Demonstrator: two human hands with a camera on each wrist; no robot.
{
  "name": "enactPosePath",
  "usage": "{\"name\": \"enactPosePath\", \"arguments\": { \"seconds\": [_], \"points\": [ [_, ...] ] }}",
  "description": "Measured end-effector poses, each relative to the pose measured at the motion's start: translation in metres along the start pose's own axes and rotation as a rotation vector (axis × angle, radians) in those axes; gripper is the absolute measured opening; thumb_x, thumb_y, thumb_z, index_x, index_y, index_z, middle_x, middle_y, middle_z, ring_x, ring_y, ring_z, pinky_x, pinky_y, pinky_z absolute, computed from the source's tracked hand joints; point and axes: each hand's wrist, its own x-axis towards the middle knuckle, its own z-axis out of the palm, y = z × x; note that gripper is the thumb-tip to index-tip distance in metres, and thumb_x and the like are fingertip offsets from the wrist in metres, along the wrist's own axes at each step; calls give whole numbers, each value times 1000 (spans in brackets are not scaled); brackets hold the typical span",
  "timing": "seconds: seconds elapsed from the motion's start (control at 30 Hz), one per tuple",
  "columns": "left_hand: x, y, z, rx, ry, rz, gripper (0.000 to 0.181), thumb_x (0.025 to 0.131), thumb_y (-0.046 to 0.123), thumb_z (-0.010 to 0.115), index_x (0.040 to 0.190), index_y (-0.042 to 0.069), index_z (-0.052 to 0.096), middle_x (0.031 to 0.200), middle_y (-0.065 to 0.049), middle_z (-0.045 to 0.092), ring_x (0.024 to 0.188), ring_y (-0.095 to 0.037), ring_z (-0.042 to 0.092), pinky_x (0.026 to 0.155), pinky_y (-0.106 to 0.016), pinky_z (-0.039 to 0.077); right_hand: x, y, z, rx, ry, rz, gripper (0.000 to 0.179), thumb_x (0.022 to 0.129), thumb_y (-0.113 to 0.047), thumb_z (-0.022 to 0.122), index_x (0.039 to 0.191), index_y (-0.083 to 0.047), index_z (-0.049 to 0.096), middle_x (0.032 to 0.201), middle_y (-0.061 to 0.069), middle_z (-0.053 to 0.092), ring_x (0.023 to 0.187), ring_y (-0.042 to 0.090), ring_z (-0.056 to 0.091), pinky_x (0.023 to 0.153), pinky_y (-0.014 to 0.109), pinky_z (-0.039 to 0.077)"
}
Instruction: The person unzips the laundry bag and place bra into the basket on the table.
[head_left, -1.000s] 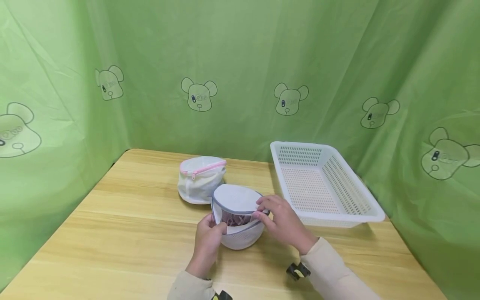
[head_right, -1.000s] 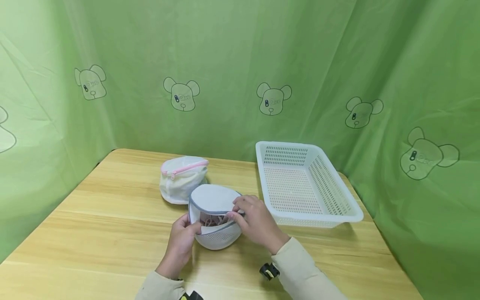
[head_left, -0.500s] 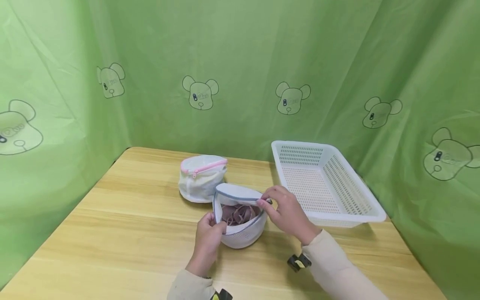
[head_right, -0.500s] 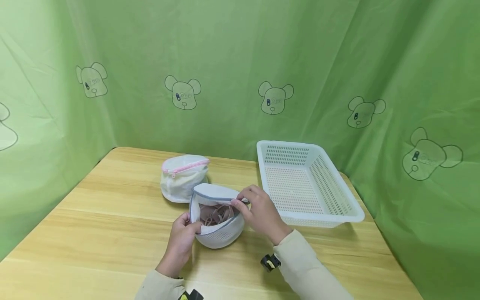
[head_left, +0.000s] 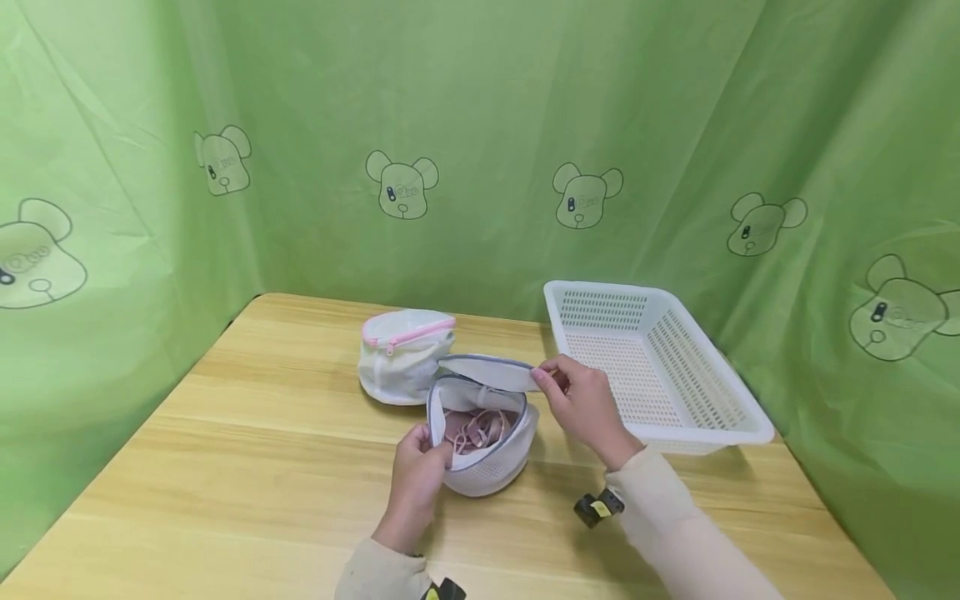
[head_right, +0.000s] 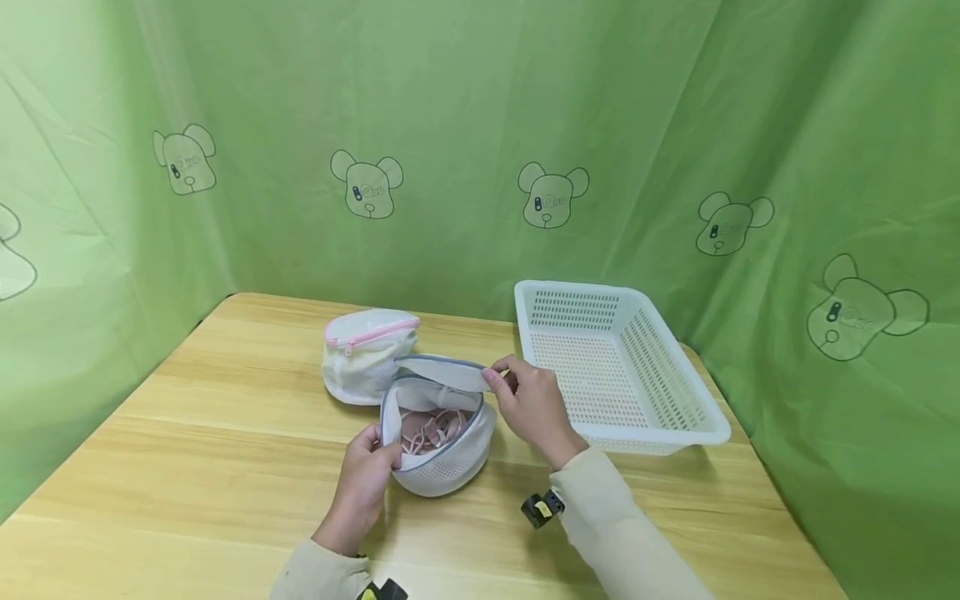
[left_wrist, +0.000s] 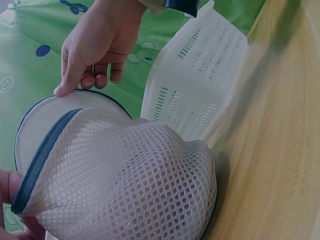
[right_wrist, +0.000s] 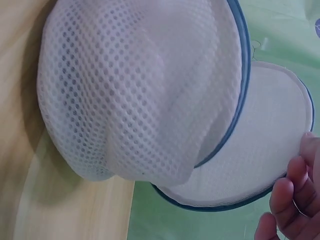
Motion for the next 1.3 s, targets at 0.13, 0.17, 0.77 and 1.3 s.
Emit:
{"name": "enactPosePath", "arguments": {
  "seconds": [0.13, 0.17, 0.77, 1.3],
  "points": [
    [0, -1, 0, 7, 4, 4, 26, 65, -9, 52, 90, -5, 54, 84, -5, 54, 76, -17, 49, 64, -27, 43, 5, 3, -1, 5, 13, 50, 9, 90, -10, 68, 86, -1, 67, 62, 1, 62, 53, 11, 55, 48, 26, 45],
    [0, -1, 0, 6, 1, 5, 26, 65, -9, 52, 90, -5, 54, 84, -5, 54, 76, -17, 49, 64, -27, 43, 6, 3, -1, 5, 15, 59, 10, 90, -10, 68, 87, -1, 67, 62, 2, 64, 53, 12, 56, 48, 26, 46],
    [2, -1, 0, 3, 0, -2, 20, 67, -10, 54, 85, -2, 52, 84, -6, 56, 77, -16, 50, 65, -28, 44, 14, 8, -6, 43, -119, 234, 48, 92, -15, 64, 132, 8, 49, 117, 21, 65, 92, 34, 68, 74, 44, 57],
    [2, -1, 0, -1, -3, -20, 23, 64, -11, 52, 85, -1, 53, 83, -5, 54, 76, -16, 49, 64, -28, 43, 11, 10, -4, 31, -215, 296, 62, 92, -23, 65, 143, 0, 38, 140, 19, 50, 103, 33, 65, 76, 43, 57]
  ]
}}
